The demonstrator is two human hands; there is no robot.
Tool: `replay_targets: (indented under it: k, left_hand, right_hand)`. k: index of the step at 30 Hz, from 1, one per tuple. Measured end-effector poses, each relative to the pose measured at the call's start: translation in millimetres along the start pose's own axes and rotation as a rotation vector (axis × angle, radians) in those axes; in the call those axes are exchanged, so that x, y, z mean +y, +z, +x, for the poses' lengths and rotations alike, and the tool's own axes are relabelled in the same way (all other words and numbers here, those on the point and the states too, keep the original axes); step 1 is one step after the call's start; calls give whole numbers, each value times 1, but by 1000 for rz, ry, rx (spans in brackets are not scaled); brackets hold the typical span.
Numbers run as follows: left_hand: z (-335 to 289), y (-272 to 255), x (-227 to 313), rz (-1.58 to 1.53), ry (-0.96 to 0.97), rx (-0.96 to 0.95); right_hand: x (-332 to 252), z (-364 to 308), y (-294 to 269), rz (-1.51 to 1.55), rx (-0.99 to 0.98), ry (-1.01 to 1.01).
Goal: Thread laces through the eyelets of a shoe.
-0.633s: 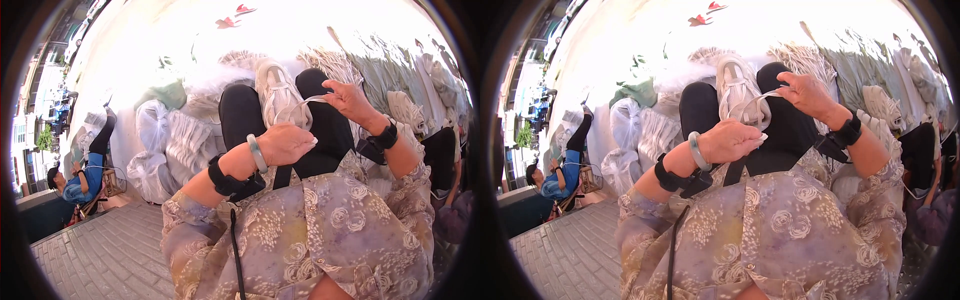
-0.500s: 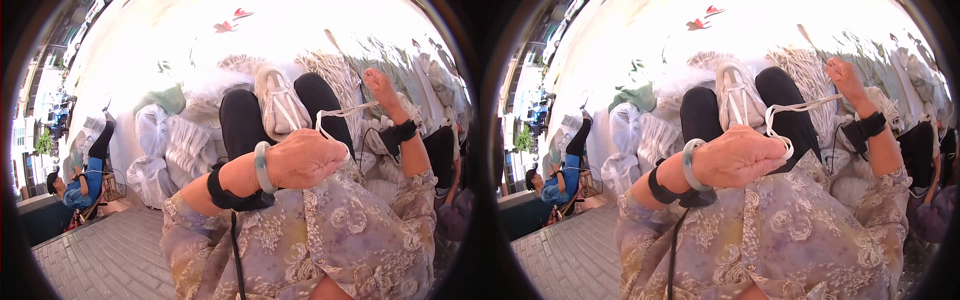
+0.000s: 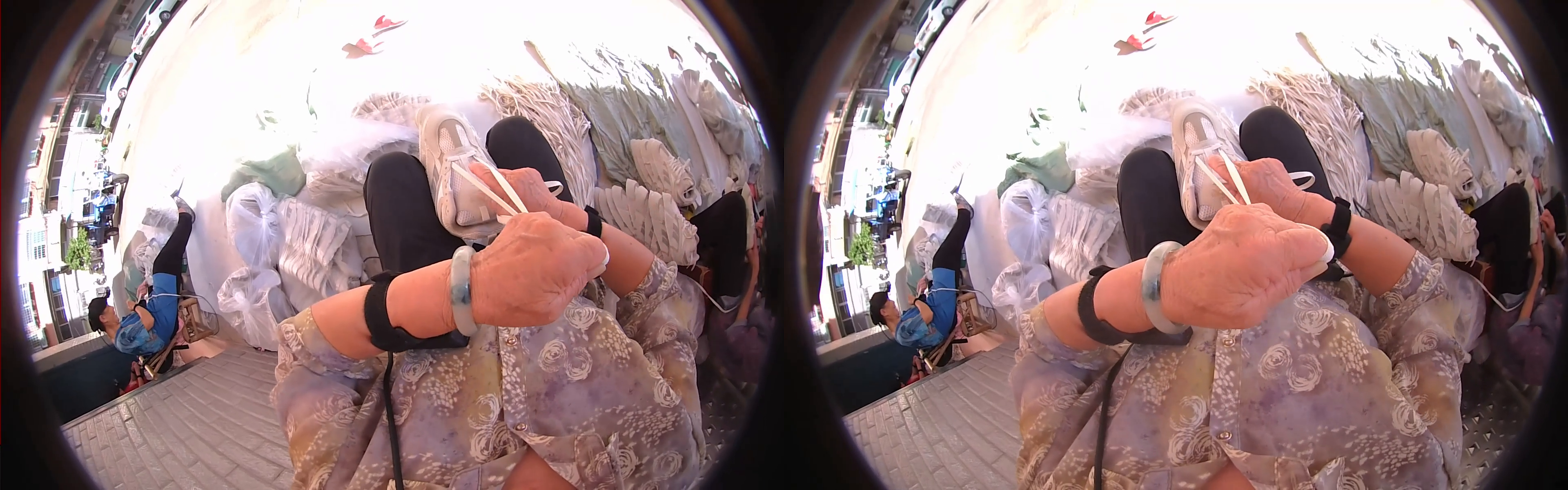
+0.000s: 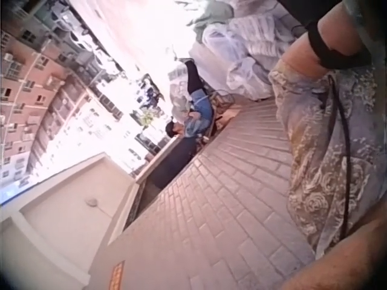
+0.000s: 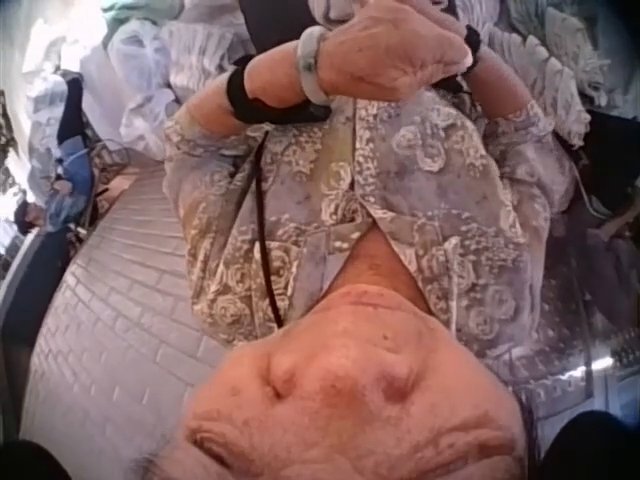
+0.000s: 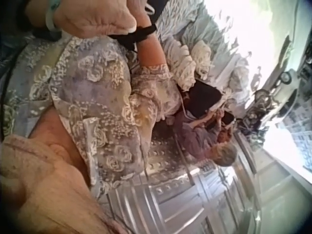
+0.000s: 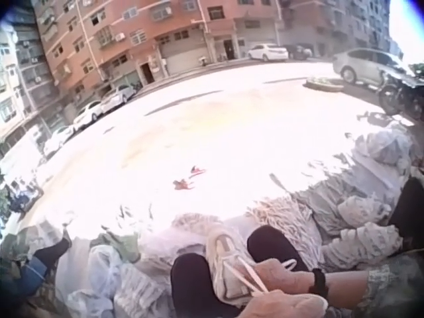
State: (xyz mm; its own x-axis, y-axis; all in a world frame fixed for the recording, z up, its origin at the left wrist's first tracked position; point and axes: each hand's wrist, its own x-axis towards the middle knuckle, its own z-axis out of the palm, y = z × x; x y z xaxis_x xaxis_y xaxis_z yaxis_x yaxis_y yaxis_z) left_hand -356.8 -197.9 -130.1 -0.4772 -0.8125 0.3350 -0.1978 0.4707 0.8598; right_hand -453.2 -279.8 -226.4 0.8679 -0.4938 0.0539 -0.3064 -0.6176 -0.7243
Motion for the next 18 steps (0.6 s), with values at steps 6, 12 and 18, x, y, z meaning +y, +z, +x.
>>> replay_targets:
  k: [6,12,18]
  left_hand:
    - [11,3,8,38,109,-67]
    - [7,7,-7,271,212,168]
    - [-12,-5,-12,333,-23,-61]
  right_hand:
    - [12,-3,13,388,218,-288]
    - [-27,-19,-19,1113,155,831]
    - [24,-44,-28,421,-36,58]
